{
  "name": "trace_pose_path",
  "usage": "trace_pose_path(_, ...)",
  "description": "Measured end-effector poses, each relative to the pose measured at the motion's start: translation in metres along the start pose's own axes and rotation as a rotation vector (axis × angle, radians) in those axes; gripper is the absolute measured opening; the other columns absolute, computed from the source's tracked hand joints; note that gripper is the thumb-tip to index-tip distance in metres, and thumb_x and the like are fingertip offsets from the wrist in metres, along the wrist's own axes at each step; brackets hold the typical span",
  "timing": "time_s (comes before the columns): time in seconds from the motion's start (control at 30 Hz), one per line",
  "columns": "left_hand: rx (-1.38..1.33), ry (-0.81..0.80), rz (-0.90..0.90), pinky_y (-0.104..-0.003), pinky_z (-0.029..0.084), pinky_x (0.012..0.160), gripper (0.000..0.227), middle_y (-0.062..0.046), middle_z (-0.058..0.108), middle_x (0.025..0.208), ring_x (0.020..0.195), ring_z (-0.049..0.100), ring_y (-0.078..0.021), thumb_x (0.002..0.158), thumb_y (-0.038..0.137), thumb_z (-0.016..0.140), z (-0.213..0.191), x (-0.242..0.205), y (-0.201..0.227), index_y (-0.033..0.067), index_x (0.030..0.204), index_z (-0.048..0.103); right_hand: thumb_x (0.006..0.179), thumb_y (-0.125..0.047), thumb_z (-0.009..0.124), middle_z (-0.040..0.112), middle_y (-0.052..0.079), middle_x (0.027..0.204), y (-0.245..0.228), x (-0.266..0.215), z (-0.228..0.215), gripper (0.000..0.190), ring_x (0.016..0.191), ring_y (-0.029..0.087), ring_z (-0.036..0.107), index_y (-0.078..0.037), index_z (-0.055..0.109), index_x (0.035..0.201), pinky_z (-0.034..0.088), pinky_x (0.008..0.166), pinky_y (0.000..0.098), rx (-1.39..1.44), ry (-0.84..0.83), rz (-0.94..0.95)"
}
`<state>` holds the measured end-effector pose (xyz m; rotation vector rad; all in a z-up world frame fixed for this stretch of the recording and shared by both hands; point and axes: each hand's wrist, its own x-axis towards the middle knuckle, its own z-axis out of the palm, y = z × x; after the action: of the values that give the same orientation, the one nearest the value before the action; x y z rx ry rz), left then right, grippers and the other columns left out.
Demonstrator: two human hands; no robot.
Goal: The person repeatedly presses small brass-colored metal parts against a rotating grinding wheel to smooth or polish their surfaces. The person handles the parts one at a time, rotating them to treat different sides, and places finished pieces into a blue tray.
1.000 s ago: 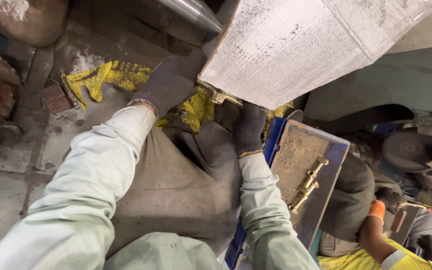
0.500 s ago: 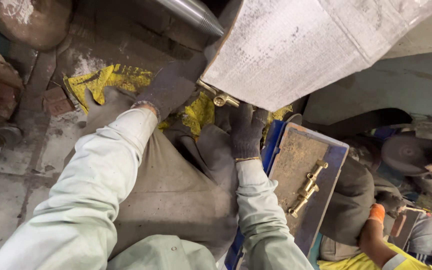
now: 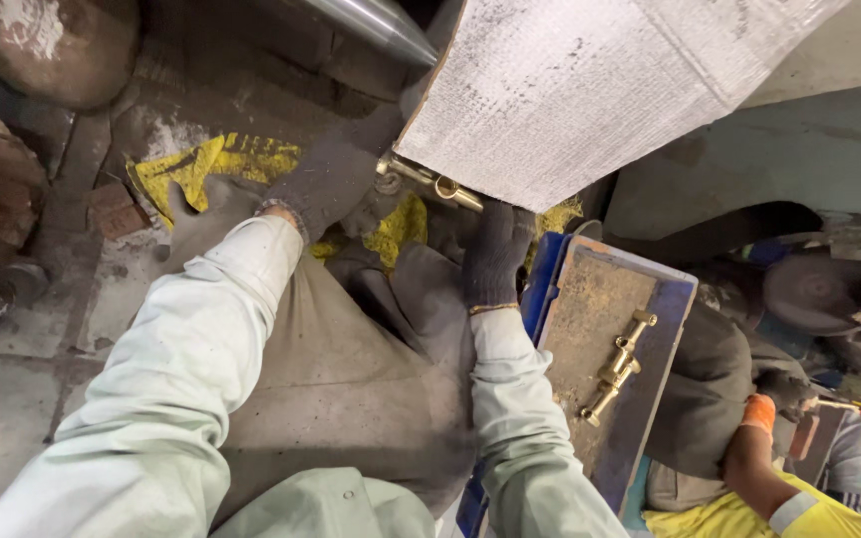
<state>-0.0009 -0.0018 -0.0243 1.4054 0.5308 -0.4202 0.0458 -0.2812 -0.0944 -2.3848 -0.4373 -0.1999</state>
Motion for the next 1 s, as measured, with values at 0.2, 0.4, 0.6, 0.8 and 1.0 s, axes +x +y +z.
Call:
trace_pose_path(0.2,0.046,-0.045,0.046,-0.038,0.053,0.055,0.036,-0.016,0.074,0.093,0.065,0.066,-0.0252,0.092,0.019,0.055,-0.005,-0.020,0.022,0.0178,0.125,0.069,0.083,-0.012,0.063,0.063,0.026,0.132,0.022,0.019,0.000,0.044,0.129,0.049,0.052,-0.005,0.068,0.127,0.042,0.108,0.0527,-0.351,-0.273,-0.265)
trace_pose_path(0.4,0.182,0.069,0.246,-0.037,0.059,0.059,0.032,-0.012,0.074,0.104,0.072,0.075,-0.0228,0.098,0.022,0.049,0.002,0.000,0.008,0.0124,0.124,0.065,0.087,-0.006,0.059,0.062,0.027,0.131,-0.008,0.007,-0.014,0.041,0.128,0.047,0.053,-0.004,0.067,0.127,0.044,0.105,0.0507,-0.346,-0.274,-0.181)
trace_pose_path(0.6,0.108,0.065,0.472,-0.039,0.056,0.069,0.037,-0.017,0.074,0.113,0.084,0.072,-0.0297,0.100,0.023,0.051,0.000,-0.008,0.000,0.0088,0.132,0.063,0.092,-0.003,0.062,0.058,0.029,0.136,-0.005,-0.011,-0.016,0.041,0.130,0.045,0.053,0.001,0.061,0.133,0.045,0.110,0.0539,-0.252,-0.012,-0.407)
trace_pose_path(0.8,0.112,0.011,0.143,-0.042,0.054,0.072,0.040,-0.012,0.073,0.108,0.081,0.072,-0.0263,0.100,0.035,0.042,-0.005,-0.006,0.016,0.0133,0.127,0.062,0.083,-0.005,0.063,0.067,0.025,0.125,0.041,0.019,0.005,0.042,0.123,0.045,0.057,-0.005,0.068,0.125,0.047,0.103,0.0542,-0.530,-0.355,-0.213)
trace_pose_path(1.0,-0.052,0.087,0.034,-0.038,0.053,0.062,0.049,-0.016,0.074,0.089,0.068,0.070,-0.0245,0.106,0.045,0.040,0.002,-0.015,0.026,0.0062,0.111,0.068,0.085,-0.002,0.061,0.068,0.025,0.122,0.007,0.011,-0.009,0.037,0.121,0.048,0.059,-0.005,0.068,0.121,0.047,0.101,0.0521,-0.402,-0.301,-0.102)
